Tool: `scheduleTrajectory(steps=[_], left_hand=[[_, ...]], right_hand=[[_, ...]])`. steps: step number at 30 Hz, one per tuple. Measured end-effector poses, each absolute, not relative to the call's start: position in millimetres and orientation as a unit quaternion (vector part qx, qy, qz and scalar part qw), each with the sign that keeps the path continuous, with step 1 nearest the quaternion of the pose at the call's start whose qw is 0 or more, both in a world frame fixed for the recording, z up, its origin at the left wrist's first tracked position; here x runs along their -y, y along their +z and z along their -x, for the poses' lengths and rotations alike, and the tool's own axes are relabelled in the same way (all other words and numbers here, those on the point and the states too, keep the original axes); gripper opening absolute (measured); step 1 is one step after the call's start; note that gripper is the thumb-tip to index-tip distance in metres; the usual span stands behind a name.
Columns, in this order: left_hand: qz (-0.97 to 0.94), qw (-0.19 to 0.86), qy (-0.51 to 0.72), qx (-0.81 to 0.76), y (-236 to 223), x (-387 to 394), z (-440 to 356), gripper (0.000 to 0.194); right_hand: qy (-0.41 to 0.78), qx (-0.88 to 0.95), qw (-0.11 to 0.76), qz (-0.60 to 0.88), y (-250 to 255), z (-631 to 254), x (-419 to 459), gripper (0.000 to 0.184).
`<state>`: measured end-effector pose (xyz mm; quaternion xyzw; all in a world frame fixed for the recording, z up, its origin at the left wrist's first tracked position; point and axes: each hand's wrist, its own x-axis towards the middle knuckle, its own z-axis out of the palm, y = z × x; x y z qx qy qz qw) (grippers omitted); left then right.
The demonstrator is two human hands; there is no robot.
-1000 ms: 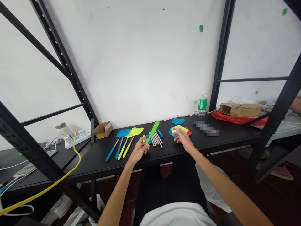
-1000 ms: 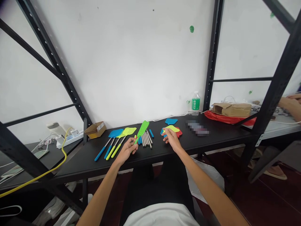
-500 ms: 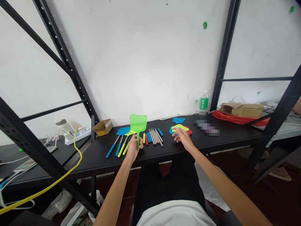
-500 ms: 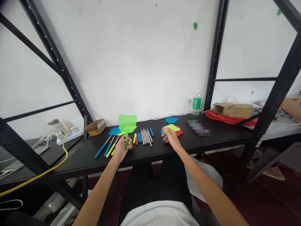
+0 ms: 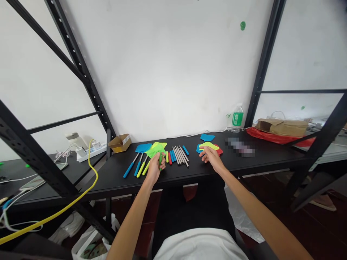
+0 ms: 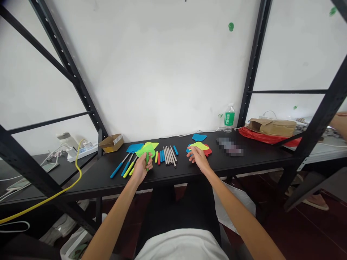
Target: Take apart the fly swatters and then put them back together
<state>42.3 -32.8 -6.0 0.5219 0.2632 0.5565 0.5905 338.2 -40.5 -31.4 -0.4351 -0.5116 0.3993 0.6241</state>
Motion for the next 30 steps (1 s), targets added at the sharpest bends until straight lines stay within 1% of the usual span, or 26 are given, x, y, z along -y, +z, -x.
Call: scheduleTrajectory(steps=[5,9,12,16,18,22,24,28,30], left_hand=[[-0.526,0.588,0.552,-0.27,-7,31,-42,0.035],[-0.53,0.58,0.549,-0.285,-7,31,-42,0.034],[-0.545,0.571,0.543,-0.288,-8,31,-43,0.034],[-0.569,0.555,0.533,-0.29,-9,31,-42,0.034],[-0.58,0.546,0.53,-0.291,-10,30,-42,0.034],[-0.592,0.536,0.524,-0.296,-11,30,-43,0.034],[-0.593,0.535,0.522,-0.3,-10,30,-43,0.034],[-0.599,0.53,0.519,-0.302,-9,32,-43,0.034],[-0.604,0.527,0.516,-0.301,-9,33,-44,0.034]], right_hand=[[0.396,0.519,0.616,0.44,-31,-338,40,0.052],[0.376,0.546,0.593,0.458,-31,-338,40,0.044],[0.334,0.603,0.543,0.48,-30,-335,43,0.035],[0.19,0.723,0.442,0.496,-25,-326,54,0.024],[0.12,0.764,0.387,0.501,-21,-321,62,0.023],[0.047,0.804,0.319,0.5,-15,-310,73,0.024],[0.023,0.8,0.304,0.516,-15,-305,76,0.024],[0.001,0.762,0.302,0.573,-20,-293,76,0.033],[-0.011,0.745,0.304,0.593,-22,-288,75,0.032]])
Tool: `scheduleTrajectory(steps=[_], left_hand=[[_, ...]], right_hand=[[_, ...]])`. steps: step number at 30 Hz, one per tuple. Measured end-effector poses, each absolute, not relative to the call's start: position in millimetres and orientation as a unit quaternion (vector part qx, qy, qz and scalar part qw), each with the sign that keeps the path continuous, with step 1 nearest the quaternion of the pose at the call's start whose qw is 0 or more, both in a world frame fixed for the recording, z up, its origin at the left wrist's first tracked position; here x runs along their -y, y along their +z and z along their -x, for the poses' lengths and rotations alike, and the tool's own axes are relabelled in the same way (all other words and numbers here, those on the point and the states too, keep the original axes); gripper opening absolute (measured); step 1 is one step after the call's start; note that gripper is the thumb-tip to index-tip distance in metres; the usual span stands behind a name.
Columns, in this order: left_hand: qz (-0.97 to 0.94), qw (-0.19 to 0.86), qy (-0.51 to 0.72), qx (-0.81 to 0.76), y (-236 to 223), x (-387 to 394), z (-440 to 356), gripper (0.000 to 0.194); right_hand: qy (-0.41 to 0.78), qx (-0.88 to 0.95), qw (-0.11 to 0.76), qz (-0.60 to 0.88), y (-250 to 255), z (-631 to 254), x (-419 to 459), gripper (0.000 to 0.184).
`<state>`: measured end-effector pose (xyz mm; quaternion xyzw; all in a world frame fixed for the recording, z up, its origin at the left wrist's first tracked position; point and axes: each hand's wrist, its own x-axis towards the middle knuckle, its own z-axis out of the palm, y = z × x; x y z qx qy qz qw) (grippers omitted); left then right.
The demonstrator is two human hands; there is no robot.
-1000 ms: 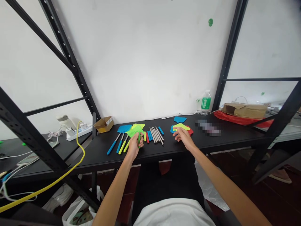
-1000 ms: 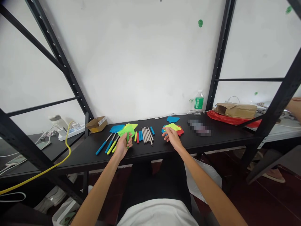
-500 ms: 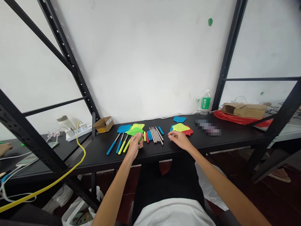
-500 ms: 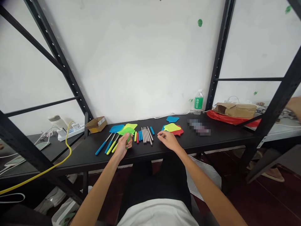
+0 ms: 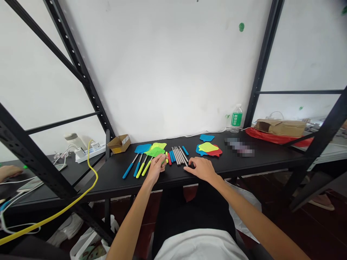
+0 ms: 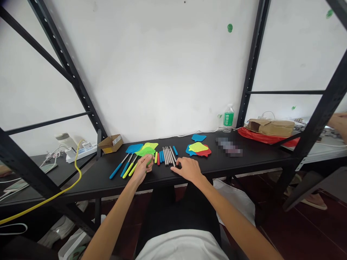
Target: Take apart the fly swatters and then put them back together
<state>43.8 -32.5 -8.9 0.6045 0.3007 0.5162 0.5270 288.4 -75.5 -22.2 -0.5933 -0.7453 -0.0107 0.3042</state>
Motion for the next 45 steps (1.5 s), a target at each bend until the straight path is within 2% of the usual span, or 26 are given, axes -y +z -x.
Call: scheduleTrajectory(steps=[4,8,12,14,20,31,37,45], left_hand=[[-0.611,0.526,0.508,-0.302,-8,33,-44,0.033],[-0.622,0.522,0.5,-0.3,-6,34,-44,0.033],[-0.63,0.519,0.495,-0.298,-5,36,-44,0.033],[-0.632,0.517,0.494,-0.299,-5,36,-44,0.033],[-0.63,0.515,0.497,-0.302,-7,34,-45,0.035],[-0.652,0.473,0.5,-0.316,-7,35,-47,0.03],[-0.667,0.464,0.486,-0.321,-6,36,-46,0.026],[-0.723,0.427,0.433,-0.328,-6,40,-53,0.027]], right_hand=[[-0.003,0.734,0.31,0.604,-26,-286,74,0.018],[0.044,0.683,0.361,0.634,-28,-290,70,0.016],[0.234,0.574,0.502,0.603,-26,-303,59,0.019],[0.312,0.527,0.537,0.579,-24,-311,52,0.022],[0.435,0.454,0.571,0.528,-19,-326,43,0.026],[0.586,0.373,0.614,0.375,-11,-323,49,0.02],[0.593,0.37,0.63,0.337,-12,-305,55,0.022],[0.54,0.479,0.592,0.359,-15,-295,60,0.025]])
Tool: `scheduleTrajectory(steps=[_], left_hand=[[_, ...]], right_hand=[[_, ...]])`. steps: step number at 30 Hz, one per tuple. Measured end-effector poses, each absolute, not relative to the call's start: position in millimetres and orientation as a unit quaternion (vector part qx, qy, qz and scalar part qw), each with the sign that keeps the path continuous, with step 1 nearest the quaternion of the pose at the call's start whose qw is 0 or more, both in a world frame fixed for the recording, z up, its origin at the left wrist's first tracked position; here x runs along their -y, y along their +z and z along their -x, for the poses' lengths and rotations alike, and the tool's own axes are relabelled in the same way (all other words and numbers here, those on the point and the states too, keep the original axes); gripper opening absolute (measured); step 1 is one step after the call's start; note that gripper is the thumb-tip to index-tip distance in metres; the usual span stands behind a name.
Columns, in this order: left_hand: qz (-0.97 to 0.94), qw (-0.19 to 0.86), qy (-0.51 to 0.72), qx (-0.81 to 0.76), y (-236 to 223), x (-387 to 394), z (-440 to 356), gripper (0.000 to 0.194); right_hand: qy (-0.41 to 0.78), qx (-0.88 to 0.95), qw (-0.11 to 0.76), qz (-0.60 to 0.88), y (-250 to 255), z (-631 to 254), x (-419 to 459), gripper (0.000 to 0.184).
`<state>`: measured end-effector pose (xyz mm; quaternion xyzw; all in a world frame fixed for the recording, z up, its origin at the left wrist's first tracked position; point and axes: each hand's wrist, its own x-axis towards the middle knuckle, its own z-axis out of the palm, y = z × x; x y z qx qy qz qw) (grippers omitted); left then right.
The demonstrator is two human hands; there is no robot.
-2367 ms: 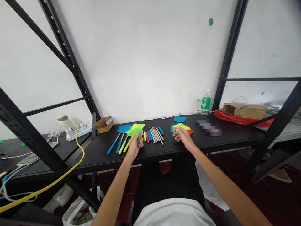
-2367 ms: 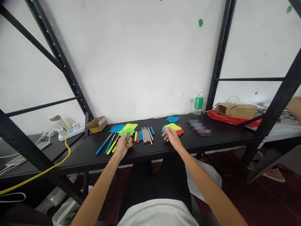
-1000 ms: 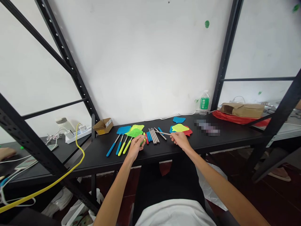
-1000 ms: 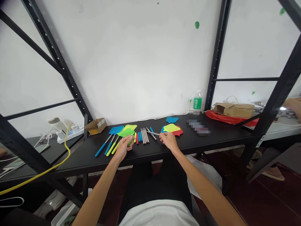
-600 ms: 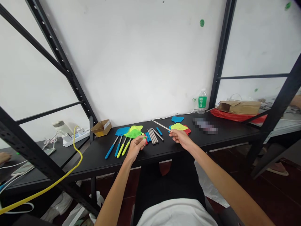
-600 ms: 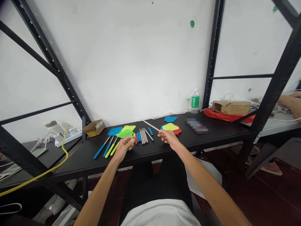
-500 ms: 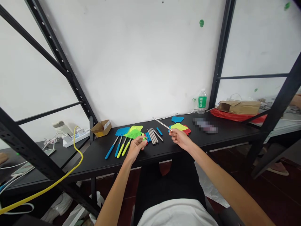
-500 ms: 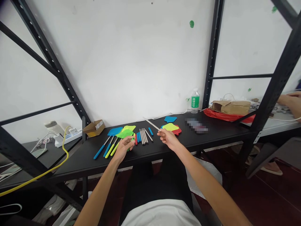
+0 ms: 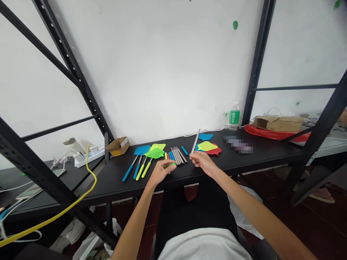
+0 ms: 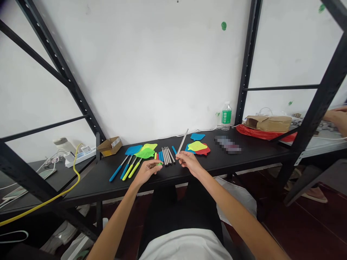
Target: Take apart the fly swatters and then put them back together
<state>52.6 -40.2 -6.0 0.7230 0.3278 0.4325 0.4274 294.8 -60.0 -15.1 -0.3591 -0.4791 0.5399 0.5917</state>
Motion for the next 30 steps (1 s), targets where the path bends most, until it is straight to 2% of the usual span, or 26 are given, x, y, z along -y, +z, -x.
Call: scheduleTrajectory(steps=[5,10,22,30], left_hand=[[-0.772,0.392,0.372,-0.335,-3,47,-57,0.027],[-0.775,0.418,0.35,-0.32,1,52,-59,0.028],[-0.8,0.398,0.324,-0.309,-4,46,-56,0.028],[-0.798,0.401,0.329,-0.307,-3,45,-54,0.039]], right_hand=[[0.482,0.569,0.559,0.361,-21,-281,64,0.023],[0.429,0.656,0.522,0.338,-22,-270,72,0.022],[0.335,0.692,0.514,0.38,-31,-267,72,0.022],[0.354,0.718,0.484,0.355,-29,-267,74,0.042]])
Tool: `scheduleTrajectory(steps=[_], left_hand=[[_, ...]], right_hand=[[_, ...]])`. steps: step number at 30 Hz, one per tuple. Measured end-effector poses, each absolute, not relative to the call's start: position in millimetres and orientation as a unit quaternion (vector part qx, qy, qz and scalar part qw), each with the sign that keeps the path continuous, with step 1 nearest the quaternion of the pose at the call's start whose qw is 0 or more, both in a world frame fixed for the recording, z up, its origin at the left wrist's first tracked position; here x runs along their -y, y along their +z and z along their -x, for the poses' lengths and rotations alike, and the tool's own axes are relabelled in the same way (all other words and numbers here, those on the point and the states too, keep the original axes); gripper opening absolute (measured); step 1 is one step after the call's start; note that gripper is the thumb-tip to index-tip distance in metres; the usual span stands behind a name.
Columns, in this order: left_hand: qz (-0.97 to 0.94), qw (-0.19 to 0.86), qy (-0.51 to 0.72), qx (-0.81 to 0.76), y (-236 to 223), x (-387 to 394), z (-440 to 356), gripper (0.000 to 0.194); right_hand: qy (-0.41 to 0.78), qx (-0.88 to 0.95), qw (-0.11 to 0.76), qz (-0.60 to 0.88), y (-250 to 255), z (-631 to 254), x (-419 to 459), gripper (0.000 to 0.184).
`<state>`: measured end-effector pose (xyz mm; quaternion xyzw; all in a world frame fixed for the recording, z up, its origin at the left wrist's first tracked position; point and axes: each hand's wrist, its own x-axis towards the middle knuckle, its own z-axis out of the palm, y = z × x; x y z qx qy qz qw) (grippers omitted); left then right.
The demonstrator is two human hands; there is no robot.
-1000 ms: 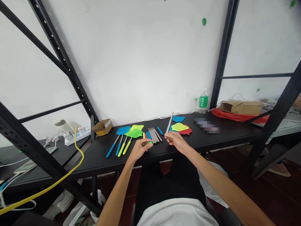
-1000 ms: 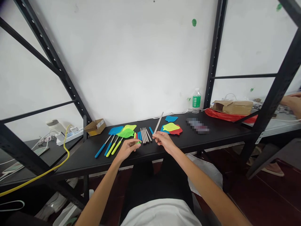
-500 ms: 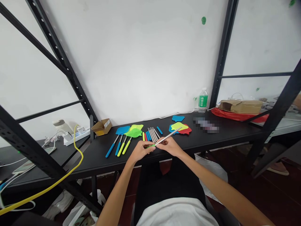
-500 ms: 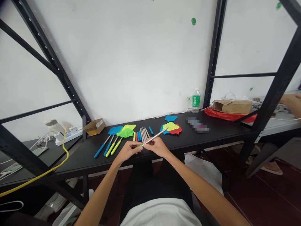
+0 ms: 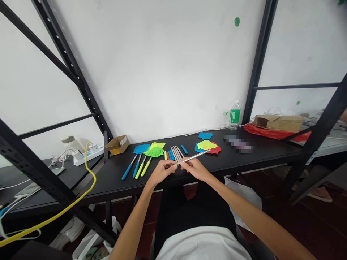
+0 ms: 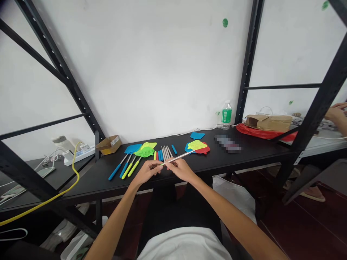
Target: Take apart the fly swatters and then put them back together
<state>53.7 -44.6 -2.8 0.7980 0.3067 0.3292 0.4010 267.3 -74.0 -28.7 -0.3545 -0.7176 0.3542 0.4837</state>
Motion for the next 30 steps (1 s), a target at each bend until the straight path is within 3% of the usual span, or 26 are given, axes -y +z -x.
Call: scheduleTrajectory(steps=[9,13,17,23,30], left_hand=[[-0.798,0.393,0.34,-0.305,2,49,-58,0.032],[-0.781,0.421,0.349,-0.302,-1,45,-56,0.032],[-0.693,0.501,0.429,-0.29,-4,40,-51,0.03],[-0.543,0.582,0.559,-0.232,-6,34,-41,0.02],[-0.543,0.555,0.585,-0.234,-9,33,-40,0.043]], right_hand=[[0.314,0.746,0.413,0.417,-24,-268,79,0.045],[0.356,0.722,0.439,0.399,-22,-267,79,0.045],[0.41,0.68,0.477,0.377,-21,-271,76,0.051],[0.411,0.669,0.484,0.387,-23,-273,73,0.045],[0.407,0.673,0.485,0.382,-23,-272,74,0.043]])
